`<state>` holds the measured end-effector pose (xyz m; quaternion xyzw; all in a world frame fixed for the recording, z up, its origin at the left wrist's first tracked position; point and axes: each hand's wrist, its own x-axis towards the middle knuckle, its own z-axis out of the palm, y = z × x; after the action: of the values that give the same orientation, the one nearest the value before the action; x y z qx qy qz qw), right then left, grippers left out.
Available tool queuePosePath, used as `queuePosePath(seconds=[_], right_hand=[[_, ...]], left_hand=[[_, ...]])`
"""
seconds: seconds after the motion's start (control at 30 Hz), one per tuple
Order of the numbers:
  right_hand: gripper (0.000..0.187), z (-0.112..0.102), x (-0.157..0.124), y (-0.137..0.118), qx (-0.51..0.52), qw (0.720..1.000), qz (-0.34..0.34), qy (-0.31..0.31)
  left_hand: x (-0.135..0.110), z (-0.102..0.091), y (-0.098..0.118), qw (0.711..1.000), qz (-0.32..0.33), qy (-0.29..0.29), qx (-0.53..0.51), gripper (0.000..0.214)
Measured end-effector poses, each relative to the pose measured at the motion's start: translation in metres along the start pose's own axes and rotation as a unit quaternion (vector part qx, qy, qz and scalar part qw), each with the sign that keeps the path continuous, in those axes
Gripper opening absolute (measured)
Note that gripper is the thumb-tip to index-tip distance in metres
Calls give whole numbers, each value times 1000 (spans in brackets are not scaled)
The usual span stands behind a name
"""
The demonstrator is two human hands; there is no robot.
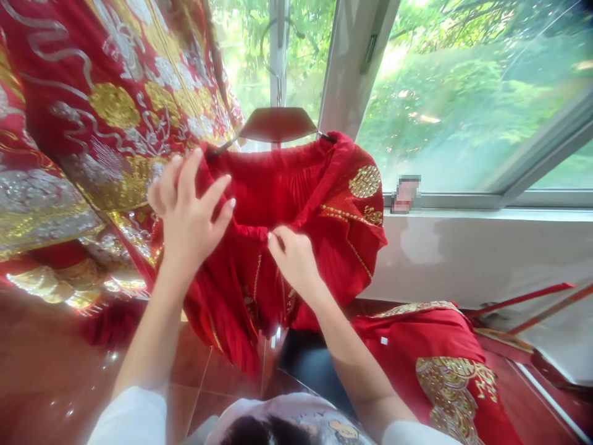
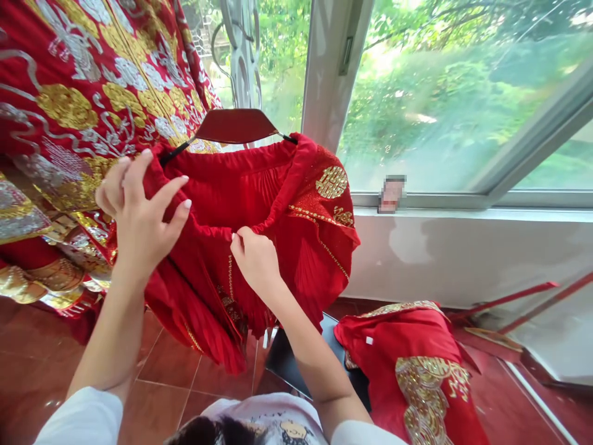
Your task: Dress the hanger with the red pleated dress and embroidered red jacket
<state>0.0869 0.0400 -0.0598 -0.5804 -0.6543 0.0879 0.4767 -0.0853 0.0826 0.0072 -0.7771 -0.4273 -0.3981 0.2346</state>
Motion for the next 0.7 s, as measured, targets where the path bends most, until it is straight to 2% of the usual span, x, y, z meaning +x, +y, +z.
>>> queuePosePath(seconds=[0.1,0.2,0.27,0.33,0.4,0.47,0.5,0.53,0.57,0.63,0.7], right_hand=[[24,6,-20,0,57,998,-2,-29],[24,27,-61,11,48,996,-51,-62],[28,40,-89,25,20,995,-90,-48],[32,40,-103,39,-15,992,-127,-16],[32,18,-96,48,-58,985,-156,39],[22,-22,-69,53,-108,969,-171,140],[19,-46,-50,55,-144,954,-161,209],[23,-70,-29,59,-188,924,-171,285],[32,-92,-8,64,-224,911,-160,308],[53,-126,30,77,-268,913,-148,268],[55,-145,56,93,-278,921,-159,222]], left_hand=[[20,0,-24,999,14,-36,-15,42],[32,4,-40,995,41,-75,-46,40],[33,4,-48,991,63,-92,-76,36],[32,3,-54,983,85,-110,-121,36],[32,3,-59,974,98,-118,-168,43],[34,5,-64,970,99,-113,-190,52],[36,8,-67,970,98,-110,-192,54],[38,11,-70,971,98,-106,-192,53],[40,16,-72,971,98,-99,-192,50],[43,26,-77,973,92,-69,-199,41],[45,35,-81,973,74,-21,-216,28]])
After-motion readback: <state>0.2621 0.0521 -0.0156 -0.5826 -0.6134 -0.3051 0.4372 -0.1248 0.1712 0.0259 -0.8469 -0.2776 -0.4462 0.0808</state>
